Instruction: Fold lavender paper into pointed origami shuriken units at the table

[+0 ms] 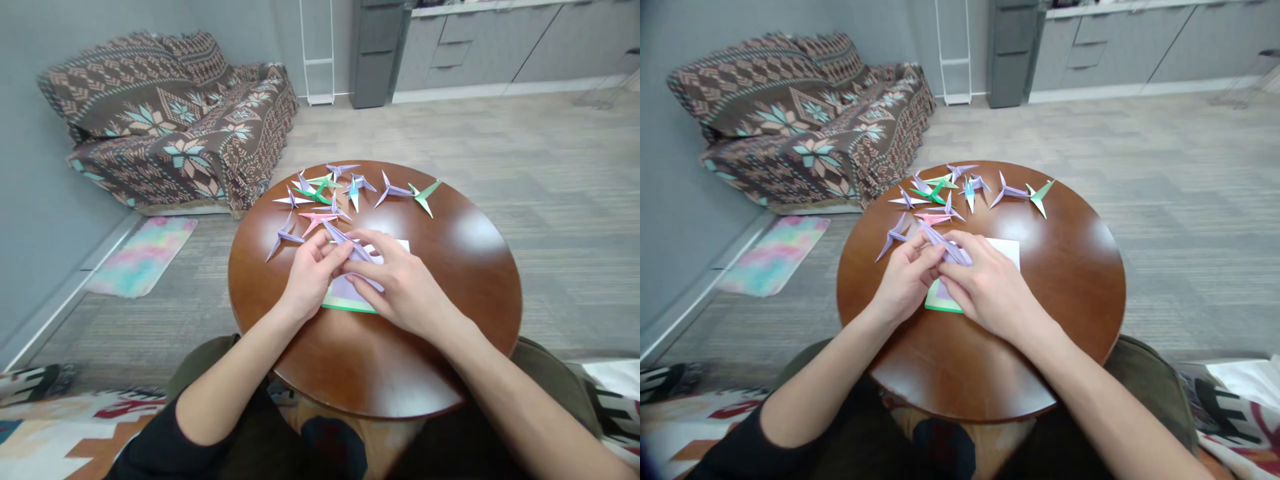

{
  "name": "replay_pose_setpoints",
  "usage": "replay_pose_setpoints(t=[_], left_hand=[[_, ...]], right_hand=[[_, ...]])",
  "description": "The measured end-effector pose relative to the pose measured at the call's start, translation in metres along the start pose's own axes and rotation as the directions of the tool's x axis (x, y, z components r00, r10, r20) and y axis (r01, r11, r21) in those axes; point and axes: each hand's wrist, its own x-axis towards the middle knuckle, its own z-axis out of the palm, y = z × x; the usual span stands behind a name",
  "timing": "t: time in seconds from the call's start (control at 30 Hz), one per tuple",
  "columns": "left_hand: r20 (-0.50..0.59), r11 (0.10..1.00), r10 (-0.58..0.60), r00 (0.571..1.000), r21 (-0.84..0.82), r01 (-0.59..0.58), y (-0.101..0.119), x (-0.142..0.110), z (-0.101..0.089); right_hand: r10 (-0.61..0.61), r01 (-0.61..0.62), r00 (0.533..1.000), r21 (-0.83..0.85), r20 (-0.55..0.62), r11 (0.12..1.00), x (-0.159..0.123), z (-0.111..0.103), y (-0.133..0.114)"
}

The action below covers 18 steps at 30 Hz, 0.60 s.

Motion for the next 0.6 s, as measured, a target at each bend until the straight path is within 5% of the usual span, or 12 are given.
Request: replay_pose_setpoints(t=[0.13, 0.3, 0.43, 0.6], left_hand=[[0.030, 0.999, 0.035, 0.999, 0.034, -0.036, -0.0022, 0.0042, -0.0062], [0.073, 0.990, 0.014, 0.997, 0.136, -0.024, -0.0013, 0.0033, -0.0074], [0.124, 0.987, -0.030, 0.992, 0.162, 0.009, -0.0007, 0.0000, -0.0034], [0.117, 0.987, -0.042, 0.992, 0.158, 0.023, -0.0026, 0.0001, -0.0043]], right_hand=[[-0.057, 0.069, 0.996, 0.184, -0.070, 0.981, 0.0016, -0.0021, -0.0017], [0.263, -0.143, 0.931, 0.411, -0.252, 0.901, 0.0045, -0.0062, -0.0031], [0.454, -0.307, 0.885, 0.606, -0.101, 0.734, 0.0068, -0.0040, 0.0004], [0.493, -0.365, 0.868, 0.739, 0.051, 0.566, 0.0082, -0.0053, 0.0027]])
